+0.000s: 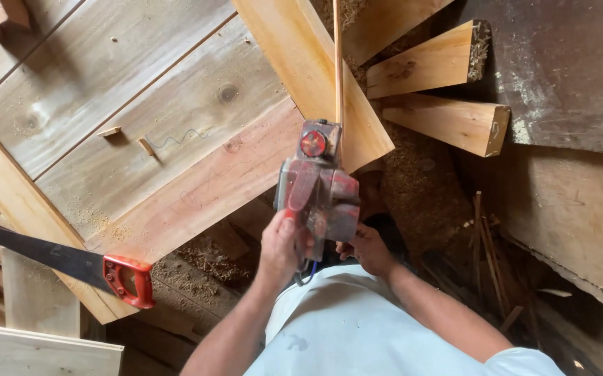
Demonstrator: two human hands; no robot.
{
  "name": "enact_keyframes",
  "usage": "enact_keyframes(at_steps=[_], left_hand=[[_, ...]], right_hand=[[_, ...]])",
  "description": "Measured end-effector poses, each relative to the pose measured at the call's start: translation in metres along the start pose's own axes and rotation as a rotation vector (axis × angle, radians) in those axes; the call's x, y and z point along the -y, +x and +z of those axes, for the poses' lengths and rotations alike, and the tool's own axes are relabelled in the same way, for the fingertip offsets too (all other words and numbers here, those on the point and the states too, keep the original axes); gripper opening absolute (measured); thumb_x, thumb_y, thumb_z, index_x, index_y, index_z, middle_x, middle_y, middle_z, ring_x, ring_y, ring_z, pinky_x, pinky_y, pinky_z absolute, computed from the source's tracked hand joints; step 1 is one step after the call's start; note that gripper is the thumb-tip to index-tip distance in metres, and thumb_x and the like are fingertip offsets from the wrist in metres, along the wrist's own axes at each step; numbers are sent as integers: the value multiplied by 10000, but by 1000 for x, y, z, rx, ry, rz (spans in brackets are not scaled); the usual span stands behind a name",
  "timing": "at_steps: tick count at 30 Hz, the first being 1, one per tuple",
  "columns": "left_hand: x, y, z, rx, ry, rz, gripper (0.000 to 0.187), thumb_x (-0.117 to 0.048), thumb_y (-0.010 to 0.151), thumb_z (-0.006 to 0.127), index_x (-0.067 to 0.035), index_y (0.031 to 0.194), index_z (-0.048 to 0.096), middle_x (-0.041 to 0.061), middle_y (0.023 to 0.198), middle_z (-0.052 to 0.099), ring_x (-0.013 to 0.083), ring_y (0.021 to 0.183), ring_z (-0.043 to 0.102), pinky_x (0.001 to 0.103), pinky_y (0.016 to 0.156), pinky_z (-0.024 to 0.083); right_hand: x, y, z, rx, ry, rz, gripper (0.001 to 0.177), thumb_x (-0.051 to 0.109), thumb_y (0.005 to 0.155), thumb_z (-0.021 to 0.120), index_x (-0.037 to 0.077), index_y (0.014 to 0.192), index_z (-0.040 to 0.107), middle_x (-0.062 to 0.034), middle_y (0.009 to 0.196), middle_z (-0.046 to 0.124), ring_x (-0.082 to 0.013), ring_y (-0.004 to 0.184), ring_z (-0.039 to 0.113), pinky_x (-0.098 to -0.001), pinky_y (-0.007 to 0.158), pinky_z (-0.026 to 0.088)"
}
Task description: Cutting thin wood strips with a hand saw and using an electric planer to smooth a wooden board.
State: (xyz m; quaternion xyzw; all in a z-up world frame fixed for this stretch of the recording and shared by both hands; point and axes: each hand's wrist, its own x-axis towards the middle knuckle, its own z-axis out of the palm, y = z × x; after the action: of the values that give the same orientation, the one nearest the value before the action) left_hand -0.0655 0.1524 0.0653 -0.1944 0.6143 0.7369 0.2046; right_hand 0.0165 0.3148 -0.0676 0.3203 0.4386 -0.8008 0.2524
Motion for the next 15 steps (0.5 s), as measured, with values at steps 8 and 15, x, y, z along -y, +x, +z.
enact_keyframes(at_steps=[8,15], left_hand=[[12,-34,2,52,54,18,425,-444,835,433,-39,831,561,179,526,586,234,396,585,277,320,442],[15,-32,4,14,25,-58,710,-618,745,438,32,1019,519,90,522,515,138,389,457,237,335,387]], right_hand=[[-14,18,-10,265,-66,-413,147,57,686,725,-28,747,622,-153,639,613,-200,592,594,-328,489,532],[27,3,18,-16,-208,-2,83,74,749,636,64,667,624,15,668,593,-90,632,529,-237,540,439]])
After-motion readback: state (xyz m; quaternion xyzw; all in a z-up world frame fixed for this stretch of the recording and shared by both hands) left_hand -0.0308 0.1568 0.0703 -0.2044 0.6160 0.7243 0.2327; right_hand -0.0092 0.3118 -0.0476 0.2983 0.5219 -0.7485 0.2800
